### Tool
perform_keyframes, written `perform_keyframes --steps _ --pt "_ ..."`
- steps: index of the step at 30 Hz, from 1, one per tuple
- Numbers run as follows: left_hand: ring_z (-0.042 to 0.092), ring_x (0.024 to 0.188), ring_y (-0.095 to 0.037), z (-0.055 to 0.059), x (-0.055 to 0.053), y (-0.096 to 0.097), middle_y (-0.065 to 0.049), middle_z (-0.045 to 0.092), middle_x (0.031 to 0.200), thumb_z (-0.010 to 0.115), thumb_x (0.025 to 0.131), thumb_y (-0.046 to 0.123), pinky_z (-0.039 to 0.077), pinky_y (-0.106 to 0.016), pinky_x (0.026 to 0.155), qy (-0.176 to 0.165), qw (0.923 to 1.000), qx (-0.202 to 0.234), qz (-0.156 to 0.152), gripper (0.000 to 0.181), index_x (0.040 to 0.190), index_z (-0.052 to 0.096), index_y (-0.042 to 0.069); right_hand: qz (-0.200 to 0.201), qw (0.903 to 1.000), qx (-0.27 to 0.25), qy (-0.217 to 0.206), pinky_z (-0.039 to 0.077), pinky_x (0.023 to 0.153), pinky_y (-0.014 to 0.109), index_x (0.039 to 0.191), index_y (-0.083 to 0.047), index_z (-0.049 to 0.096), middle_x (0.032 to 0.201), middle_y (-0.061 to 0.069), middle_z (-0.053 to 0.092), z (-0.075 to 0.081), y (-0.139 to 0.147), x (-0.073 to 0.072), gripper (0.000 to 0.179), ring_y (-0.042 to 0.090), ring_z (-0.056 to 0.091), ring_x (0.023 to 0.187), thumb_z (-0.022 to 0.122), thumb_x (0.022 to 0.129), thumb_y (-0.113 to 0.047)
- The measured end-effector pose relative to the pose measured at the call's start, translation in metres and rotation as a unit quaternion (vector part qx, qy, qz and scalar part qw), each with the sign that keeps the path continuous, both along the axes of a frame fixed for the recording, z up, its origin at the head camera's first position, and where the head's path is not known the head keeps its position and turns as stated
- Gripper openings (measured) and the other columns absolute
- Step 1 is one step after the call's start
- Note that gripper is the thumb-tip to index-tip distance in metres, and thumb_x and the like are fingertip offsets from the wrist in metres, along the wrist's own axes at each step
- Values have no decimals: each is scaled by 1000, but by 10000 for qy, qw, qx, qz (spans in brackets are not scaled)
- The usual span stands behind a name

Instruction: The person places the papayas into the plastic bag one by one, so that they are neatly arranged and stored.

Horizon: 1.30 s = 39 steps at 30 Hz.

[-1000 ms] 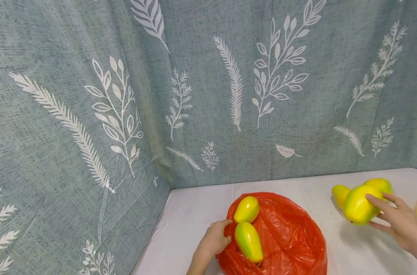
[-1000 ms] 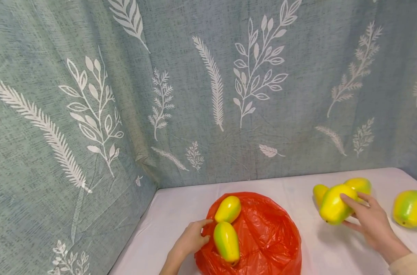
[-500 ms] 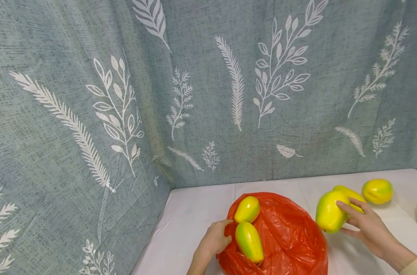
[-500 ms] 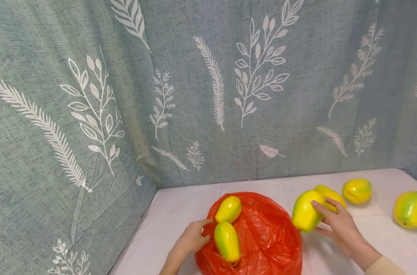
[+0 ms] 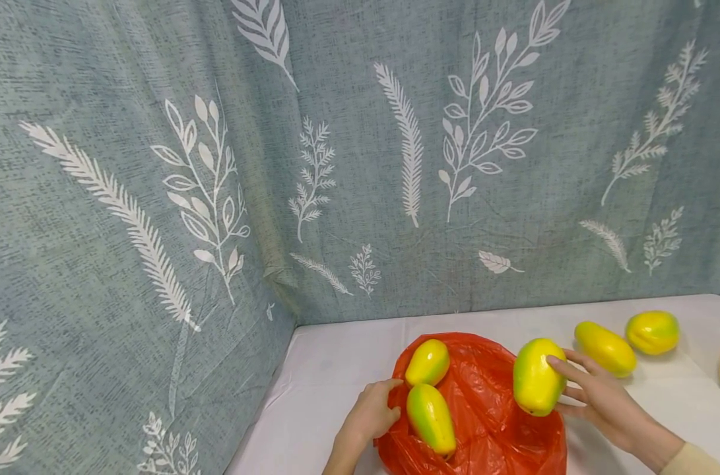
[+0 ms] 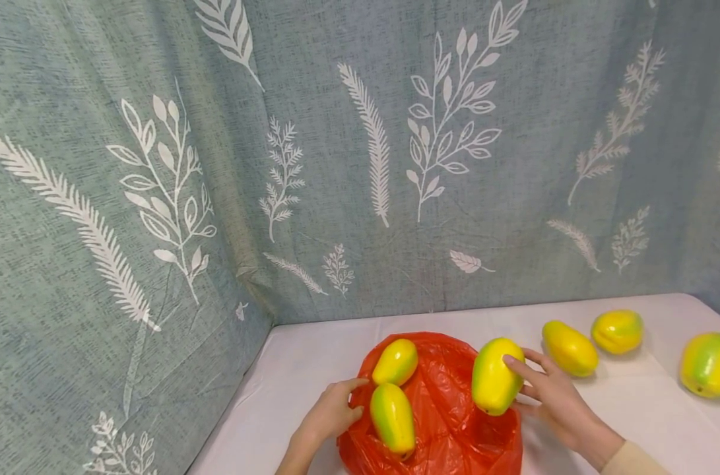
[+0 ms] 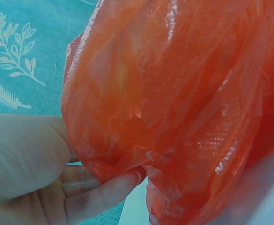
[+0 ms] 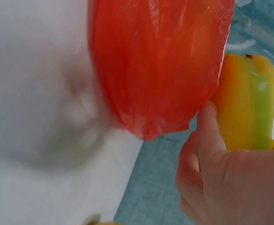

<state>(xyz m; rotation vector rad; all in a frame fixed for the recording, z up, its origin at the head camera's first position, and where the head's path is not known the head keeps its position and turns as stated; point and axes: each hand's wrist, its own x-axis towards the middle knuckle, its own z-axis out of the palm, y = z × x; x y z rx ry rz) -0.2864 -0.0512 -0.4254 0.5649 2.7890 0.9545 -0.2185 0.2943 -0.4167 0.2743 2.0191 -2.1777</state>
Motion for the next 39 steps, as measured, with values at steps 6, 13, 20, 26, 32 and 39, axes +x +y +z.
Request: perform_keyframes --steps 6,13,20,26,32,39 --pt "58 89 -25 -1 0 0 -15 62 114 68 83 -2 54 -47 77 40 10000 0 -16 40 122 60 -1 90 9999 -75 -119 50 89 46 148 5 -10 147 35 8 2 -12 -2 87 53 25 129 45 99 -44" --pt "57 85 -23 -1 0 1 -14 62 113 67 83 -2 55 -45 75 -57 10000 23 45 41 123 60 0 345 9991 0 -251 50 89 44 146 12 1 143 34 20 1 -27 -5 86 41 43 117 47 98 -42" --pt "57 81 -22 -1 0 1 -13 63 111 67 84 -2 56 -43 72 -163 9998 117 78 41 124 60 0 480 9979 126 -423 50 88 46 143 13 7 137 32 30 -2 -39 -6 84 34 49 107 51 97 -41" --pt "57 82 -22 -1 -1 1 -13 63 111 67 84 -2 56 -42 72 -150 9998 69 72 41 124 60 0 694 9960 -27 -568 50 87 49 145 11 4 139 35 25 -8 -44 -7 84 36 49 106 53 97 -37" --pt "56 83 -22 -1 -2 2 -12 62 111 68 84 -1 56 -43 72 -211 9997 54 130 42 124 60 1 960 9936 -113 -581 50 87 50 145 7 6 133 31 36 -15 -47 -7 80 32 54 101 54 96 -33" --pt "56 84 -22 -3 -3 3 -12 62 112 67 84 -2 56 -44 73 -166 9998 67 101 41 124 59 0 1349 9886 -178 -640 50 87 51 145 1 7 129 27 40 -20 -49 -6 76 32 55 99 56 95 -29"
